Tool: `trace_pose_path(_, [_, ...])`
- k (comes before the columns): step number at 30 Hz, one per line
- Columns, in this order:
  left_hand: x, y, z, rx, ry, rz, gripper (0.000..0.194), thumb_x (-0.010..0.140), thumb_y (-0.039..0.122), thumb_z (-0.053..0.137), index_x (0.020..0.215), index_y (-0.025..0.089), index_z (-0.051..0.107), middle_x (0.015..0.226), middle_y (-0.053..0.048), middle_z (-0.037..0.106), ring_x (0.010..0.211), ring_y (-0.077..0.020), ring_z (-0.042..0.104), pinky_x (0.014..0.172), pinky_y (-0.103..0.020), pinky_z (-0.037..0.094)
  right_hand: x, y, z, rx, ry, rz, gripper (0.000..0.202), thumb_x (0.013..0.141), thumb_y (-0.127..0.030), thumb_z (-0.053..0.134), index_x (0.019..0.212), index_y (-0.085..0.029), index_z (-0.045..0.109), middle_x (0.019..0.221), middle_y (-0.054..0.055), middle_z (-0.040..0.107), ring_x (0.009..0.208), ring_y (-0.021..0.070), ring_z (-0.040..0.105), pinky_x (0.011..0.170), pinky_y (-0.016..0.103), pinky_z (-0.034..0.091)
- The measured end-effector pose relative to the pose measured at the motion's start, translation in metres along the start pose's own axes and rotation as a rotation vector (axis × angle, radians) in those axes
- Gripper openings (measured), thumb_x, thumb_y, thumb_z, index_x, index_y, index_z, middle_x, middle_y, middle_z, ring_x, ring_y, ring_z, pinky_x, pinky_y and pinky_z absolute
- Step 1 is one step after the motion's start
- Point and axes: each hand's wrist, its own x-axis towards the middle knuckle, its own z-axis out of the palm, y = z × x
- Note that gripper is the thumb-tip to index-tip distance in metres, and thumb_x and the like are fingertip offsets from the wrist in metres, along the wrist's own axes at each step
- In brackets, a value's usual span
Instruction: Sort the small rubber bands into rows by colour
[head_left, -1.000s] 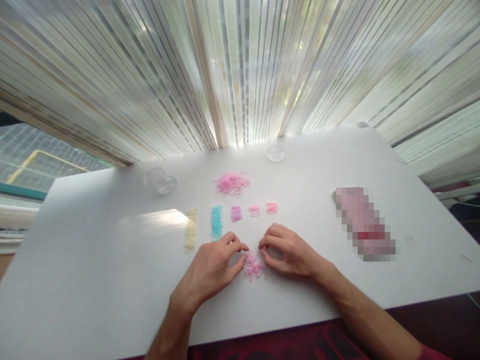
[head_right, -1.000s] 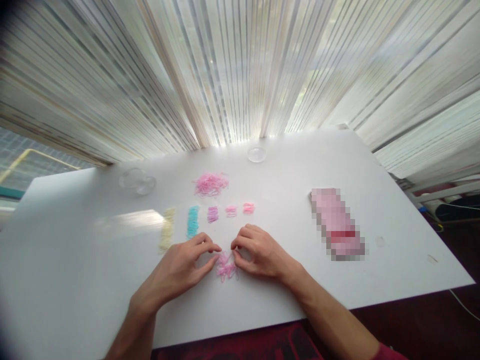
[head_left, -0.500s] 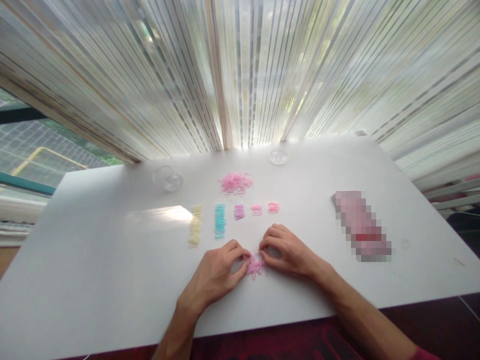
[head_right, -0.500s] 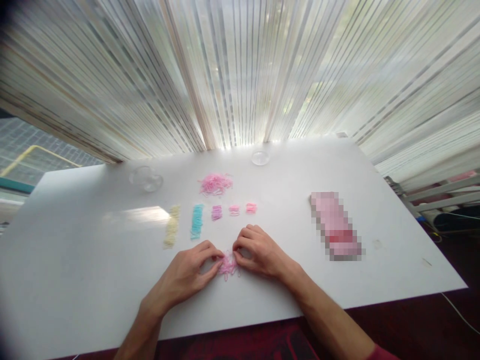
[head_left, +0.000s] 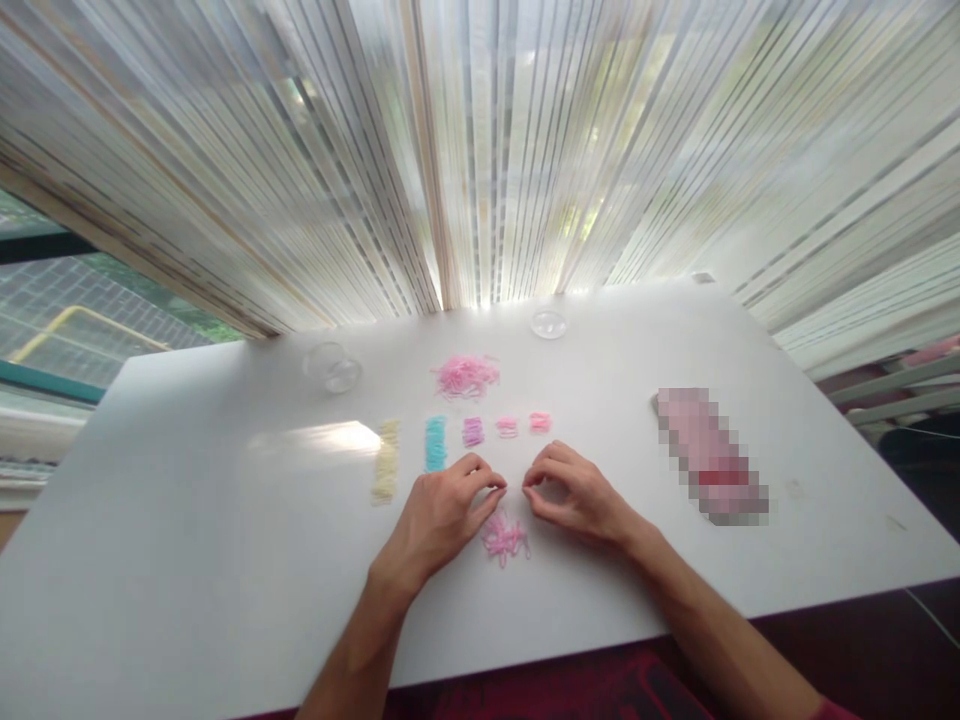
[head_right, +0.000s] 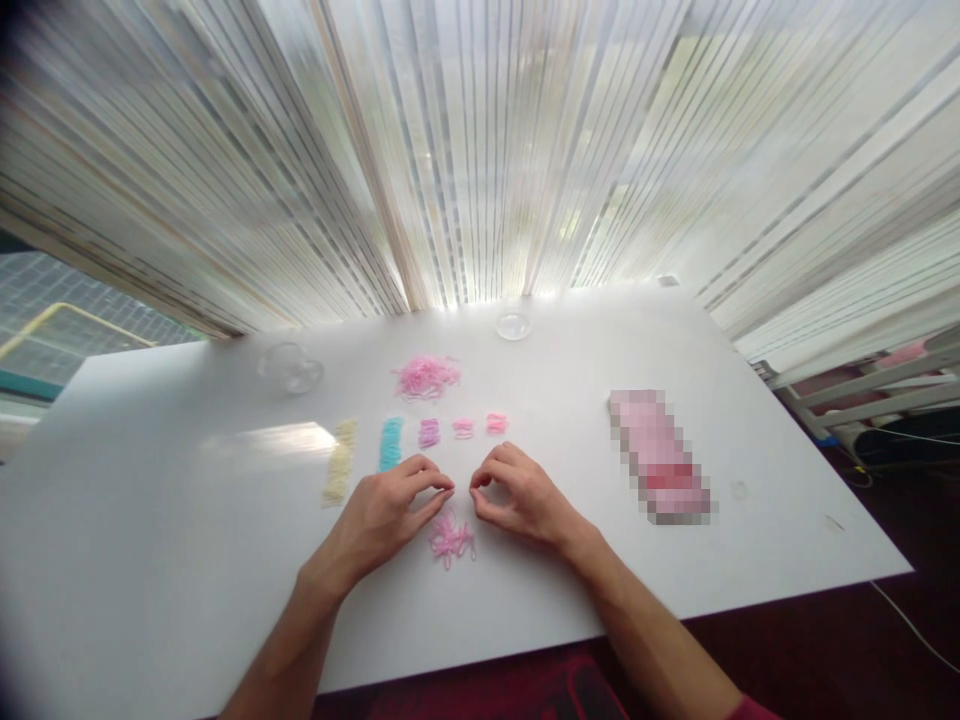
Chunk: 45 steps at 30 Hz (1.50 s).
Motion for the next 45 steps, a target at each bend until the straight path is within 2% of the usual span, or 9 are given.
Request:
trace_pose_path(4, [0.013, 0.002, -0.001, 0.034, 0.069, -0.025, 0.012, 0.094, 0.026, 0.063, 0.1, 0.027, 0.073, 0.097, 0.001, 0.069, 0.075, -0.0119, 0.066, 0.064, -0.022, 0.046, 0.002, 0.002, -0.002, -0.057, 0.134, 0.014, 0.01, 0.088, -0.013, 0.061, 0.09, -0.022, 0.064, 0.081, 0.003, 0.062, 0.077, 0.0182, 0.06, 0.07, 0.032, 0.052])
trace_pose_path(9, [0.038, 0.004, 0.001, 0.075, 0.241, -0.209, 0.012, 0.094, 0.029, 0.066, 0.1, 0.029, 0.076, 0.09, 0.002, 0.066, 0.077, -0.0132, 0.065, 0.063, -0.022, 0.043, 0.003, 0.005, -0.007, -0.127, 0.319, 0.057, 0.014, 0.093, -0.013, 0.057, 0.098, -0.023, 0.066, 0.079, 0.003, 0.062, 0.076, 0.0185, 0.059, 0.07, 0.033, 0.052])
trace_pose_path(14, [0.051, 0.004, 0.005, 0.108, 0.231, -0.289, 0.013, 0.094, 0.031, 0.066, 0.1, 0.03, 0.077, 0.09, 0.001, 0.067, 0.079, -0.0144, 0.066, 0.061, -0.023, 0.04, 0.002, 0.007, -0.011, -0.146, 0.339, 0.063, 0.014, 0.094, -0.014, 0.057, 0.099, -0.023, 0.066, 0.079, 0.002, 0.062, 0.077, 0.0185, 0.06, 0.071, 0.033, 0.052])
trace_pose_path(22, [0.05, 0.001, 0.006, 0.166, 0.204, -0.294, 0.018, 0.097, 0.032, 0.061, 0.103, 0.027, 0.076, 0.092, 0.0, 0.067, 0.08, -0.0154, 0.065, 0.061, -0.024, 0.043, 0.002, 0.009, -0.011, -0.166, 0.305, 0.066, 0.013, 0.094, -0.014, 0.056, 0.098, -0.023, 0.066, 0.078, 0.003, 0.062, 0.076, 0.0191, 0.059, 0.071, 0.034, 0.052])
trace_pose_path(27, [0.026, -0.002, -0.003, 0.112, 0.267, -0.197, 0.018, 0.096, 0.029, 0.06, 0.105, 0.026, 0.075, 0.087, 0.001, 0.066, 0.073, -0.0122, 0.063, 0.064, -0.023, 0.045, 0.002, 0.005, -0.011, -0.115, 0.207, 0.046, 0.013, 0.094, -0.014, 0.056, 0.097, -0.023, 0.066, 0.08, 0.003, 0.063, 0.076, 0.019, 0.059, 0.071, 0.034, 0.052])
trace_pose_path(30, [0.001, -0.002, -0.009, 0.024, 0.131, -0.109, 0.019, 0.096, 0.029, 0.058, 0.104, 0.026, 0.075, 0.085, 0.001, 0.066, 0.067, -0.0106, 0.062, 0.063, -0.022, 0.047, 0.001, 0.002, -0.009, -0.071, 0.1, -0.003, 0.013, 0.093, -0.014, 0.056, 0.097, -0.022, 0.065, 0.08, 0.004, 0.063, 0.076, 0.0187, 0.058, 0.07, 0.033, 0.052])
trace_pose_path(32, [-0.015, -0.001, -0.009, -0.001, 0.03, -0.103, 0.018, 0.095, 0.029, 0.06, 0.105, 0.026, 0.074, 0.088, 0.001, 0.066, 0.066, -0.0105, 0.063, 0.063, -0.023, 0.047, 0.001, 0.001, -0.006, -0.05, 0.029, -0.029, 0.014, 0.092, -0.014, 0.056, 0.097, -0.022, 0.065, 0.081, 0.004, 0.063, 0.077, 0.0188, 0.058, 0.071, 0.033, 0.051])
trace_pose_path(35, [-0.031, 0.002, -0.004, -0.014, -0.041, -0.12, 0.019, 0.093, 0.029, 0.063, 0.109, 0.027, 0.072, 0.091, 0.001, 0.067, 0.068, -0.0119, 0.064, 0.064, -0.024, 0.049, -0.001, -0.001, 0.001, -0.05, -0.064, -0.047, 0.015, 0.092, -0.012, 0.056, 0.098, -0.021, 0.067, 0.084, 0.005, 0.065, 0.08, 0.0193, 0.057, 0.072, 0.033, 0.05])
trace_pose_path(45, [-0.032, 0.004, 0.008, -0.057, -0.09, -0.127, 0.017, 0.093, 0.027, 0.06, 0.103, 0.029, 0.073, 0.091, 0.001, 0.067, 0.072, -0.0128, 0.065, 0.067, -0.024, 0.049, 0.0, -0.007, 0.015, -0.155, -0.23, -0.057, 0.008, 0.09, -0.017, 0.067, 0.096, -0.022, 0.07, 0.091, 0.004, 0.064, 0.085, 0.0188, 0.055, 0.078, 0.033, 0.044])
